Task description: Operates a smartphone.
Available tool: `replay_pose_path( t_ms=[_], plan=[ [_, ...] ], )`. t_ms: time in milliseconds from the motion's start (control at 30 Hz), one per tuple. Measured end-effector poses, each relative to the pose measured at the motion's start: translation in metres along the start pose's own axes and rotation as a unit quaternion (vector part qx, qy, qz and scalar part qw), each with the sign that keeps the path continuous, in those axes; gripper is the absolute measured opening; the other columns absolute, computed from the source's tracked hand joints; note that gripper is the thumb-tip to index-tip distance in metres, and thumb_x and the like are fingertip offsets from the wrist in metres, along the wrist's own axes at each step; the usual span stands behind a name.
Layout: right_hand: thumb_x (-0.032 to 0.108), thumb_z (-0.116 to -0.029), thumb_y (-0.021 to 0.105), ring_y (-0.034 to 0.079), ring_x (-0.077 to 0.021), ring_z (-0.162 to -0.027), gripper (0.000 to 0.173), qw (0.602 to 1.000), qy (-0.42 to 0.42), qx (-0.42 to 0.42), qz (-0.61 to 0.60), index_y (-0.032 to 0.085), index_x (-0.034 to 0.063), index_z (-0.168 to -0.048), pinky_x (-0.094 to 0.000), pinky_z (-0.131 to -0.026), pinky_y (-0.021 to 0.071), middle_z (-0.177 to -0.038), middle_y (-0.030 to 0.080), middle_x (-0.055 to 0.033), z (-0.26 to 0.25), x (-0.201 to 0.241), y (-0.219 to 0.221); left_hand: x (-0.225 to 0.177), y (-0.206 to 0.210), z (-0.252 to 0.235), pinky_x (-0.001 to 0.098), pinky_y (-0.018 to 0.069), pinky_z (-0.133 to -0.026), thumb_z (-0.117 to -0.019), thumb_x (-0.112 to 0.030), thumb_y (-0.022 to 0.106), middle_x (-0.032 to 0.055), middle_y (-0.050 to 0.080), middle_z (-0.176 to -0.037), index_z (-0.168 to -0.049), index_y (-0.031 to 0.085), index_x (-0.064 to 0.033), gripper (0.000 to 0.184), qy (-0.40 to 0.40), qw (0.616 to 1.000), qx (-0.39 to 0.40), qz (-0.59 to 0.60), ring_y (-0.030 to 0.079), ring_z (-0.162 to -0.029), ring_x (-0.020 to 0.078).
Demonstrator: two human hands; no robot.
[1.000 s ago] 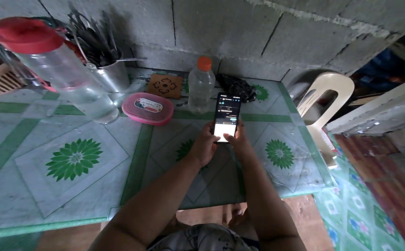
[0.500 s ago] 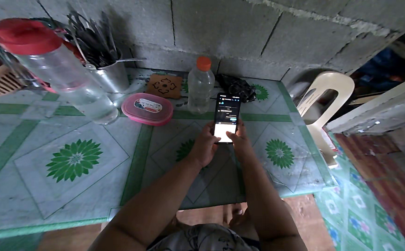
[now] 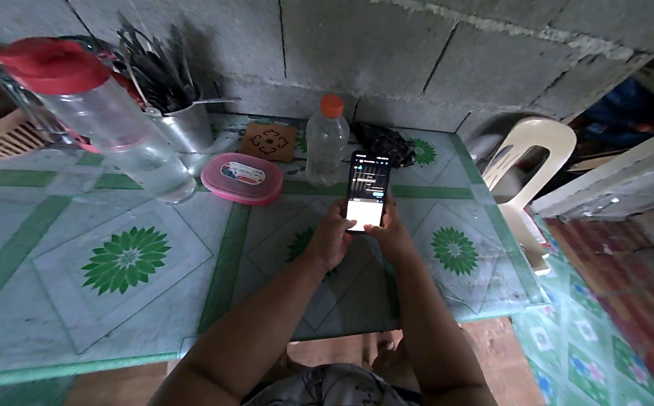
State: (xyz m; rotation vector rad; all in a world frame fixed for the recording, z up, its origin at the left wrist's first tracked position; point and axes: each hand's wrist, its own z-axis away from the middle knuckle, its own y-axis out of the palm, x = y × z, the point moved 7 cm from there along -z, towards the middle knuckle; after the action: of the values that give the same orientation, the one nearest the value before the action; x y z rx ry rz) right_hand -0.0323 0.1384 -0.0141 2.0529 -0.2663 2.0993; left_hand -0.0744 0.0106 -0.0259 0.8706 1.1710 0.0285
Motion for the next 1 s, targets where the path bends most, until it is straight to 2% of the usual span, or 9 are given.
replay_pose_path(
  t_ms=[133,233,333,500,600,733,800,867,1000],
  plan=[
    [-0.008,-0.0869,0.052,0.059,-0.0198,-0.125,0.083,0.999,-0.028,0.008,-0.043,0.021,0.0127,-0.161,-0.0379,-0.101,0.0533,-0.15,0.046,-0.016,0.0008,0.0007,-0.003,-0.0009,-0.0003,0.0001,0.0439,0.0551,-0.098,-0.0969,0.011,0.041,0.015,0.058,-0.132,-0.145,0.038,-0.011,0.053,-0.004,1.0,-0.007,-0.001,0.064,-0.114,0.0264],
    [-0.006,-0.095,0.047,0.062,-0.0187,-0.121,0.069,0.997,-0.042,0.007,-0.057,0.027,0.0106,-0.159,-0.0384,-0.102,0.0535,-0.143,0.055,-0.014,-0.0003,0.0018,-0.0035,-0.0011,0.0004,0.0013,0.0427,0.0548,-0.098,-0.099,0.008,0.041,0.015,0.058,-0.134,-0.147,0.037,-0.0115,0.051,-0.006,1.0,-0.001,-0.007,0.064,-0.115,0.0258],
    [-0.012,-0.0915,0.049,0.061,-0.0193,-0.123,0.075,0.998,-0.024,0.004,-0.063,0.026,0.0115,-0.159,-0.0381,-0.101,0.054,-0.146,0.052,-0.0142,0.0009,0.0031,-0.0027,-0.0006,-0.0001,0.0004,0.0413,0.0552,-0.098,-0.1055,0.0,0.04,0.0137,0.058,-0.135,-0.147,0.038,-0.0125,0.043,-0.013,1.0,-0.01,-0.006,0.064,-0.116,0.025],
    [-0.014,-0.0804,0.059,0.057,-0.0219,-0.13,0.098,0.999,-0.003,0.02,-0.031,0.016,0.017,-0.163,-0.0396,-0.102,0.054,-0.158,0.039,-0.0149,0.0015,-0.0003,-0.0021,-0.0011,-0.0004,0.0005,0.0408,0.056,-0.096,-0.1044,0.003,0.04,0.0134,0.058,-0.132,-0.146,0.038,-0.0126,0.044,-0.012,1.0,-0.014,-0.003,0.065,-0.113,0.0242],
    [-0.013,-0.0805,0.063,0.061,-0.0224,-0.125,0.098,1.0,0.001,0.023,-0.012,0.018,0.0179,-0.161,-0.04,-0.1,0.0558,-0.151,0.048,-0.0148,0.0,-0.0002,-0.0016,-0.0013,-0.0006,0.0,0.0413,0.0557,-0.096,-0.1012,0.007,0.041,0.0136,0.058,-0.132,-0.145,0.038,-0.0129,0.048,-0.01,1.0,-0.01,-0.01,0.065,-0.113,0.0243],
    [-0.012,-0.0837,0.062,0.062,-0.0235,-0.124,0.095,1.0,0.012,0.016,0.022,0.018,0.0185,-0.162,-0.041,-0.1,0.0565,-0.155,0.043,-0.0148,0.0005,0.0009,-0.0009,-0.0016,-0.0008,0.0,0.0424,0.0555,-0.096,-0.0993,0.01,0.041,0.014,0.059,-0.131,-0.143,0.04,-0.0117,0.049,-0.002,1.0,-0.004,-0.004,0.065,-0.113,0.025],
    [-0.012,-0.0827,0.06,0.061,-0.022,-0.125,0.095,1.0,0.008,0.017,0.014,0.018,0.0188,-0.162,-0.0397,-0.1,0.0556,-0.154,0.045,-0.0147,0.0017,0.0009,-0.0012,-0.0013,-0.0011,0.0003,0.0419,0.0552,-0.096,-0.0981,0.01,0.041,0.0135,0.058,-0.131,-0.144,0.039,-0.0124,0.051,-0.005,1.0,-0.006,-0.005,0.065,-0.113,0.0244],
    [-0.012,-0.0819,0.058,0.058,-0.0207,-0.129,0.096,1.0,0.003,0.019,-0.001,0.017,0.0193,-0.163,-0.0388,-0.102,0.0538,-0.157,0.041,-0.014,0.0031,0.0013,-0.0011,-0.0015,-0.0014,0.0007,0.0417,0.0555,-0.095,-0.0967,0.011,0.041,0.0133,0.058,-0.131,-0.144,0.04,-0.0126,0.053,-0.005,1.0,-0.008,-0.007,0.065,-0.113,0.0242],
    [-0.01,-0.0833,0.06,0.058,-0.0206,-0.129,0.094,1.0,-0.006,0.019,-0.011,0.016,0.0161,-0.162,-0.0382,-0.103,0.0535,-0.156,0.041,-0.0146,0.0033,0.0027,-0.0003,-0.0008,-0.0014,0.0003,0.0415,0.0553,-0.096,-0.0958,0.012,0.041,0.0134,0.058,-0.133,-0.145,0.039,-0.0136,0.056,-0.006,1.0,-0.002,-0.009,0.064,-0.114,0.0243]
  ],
)
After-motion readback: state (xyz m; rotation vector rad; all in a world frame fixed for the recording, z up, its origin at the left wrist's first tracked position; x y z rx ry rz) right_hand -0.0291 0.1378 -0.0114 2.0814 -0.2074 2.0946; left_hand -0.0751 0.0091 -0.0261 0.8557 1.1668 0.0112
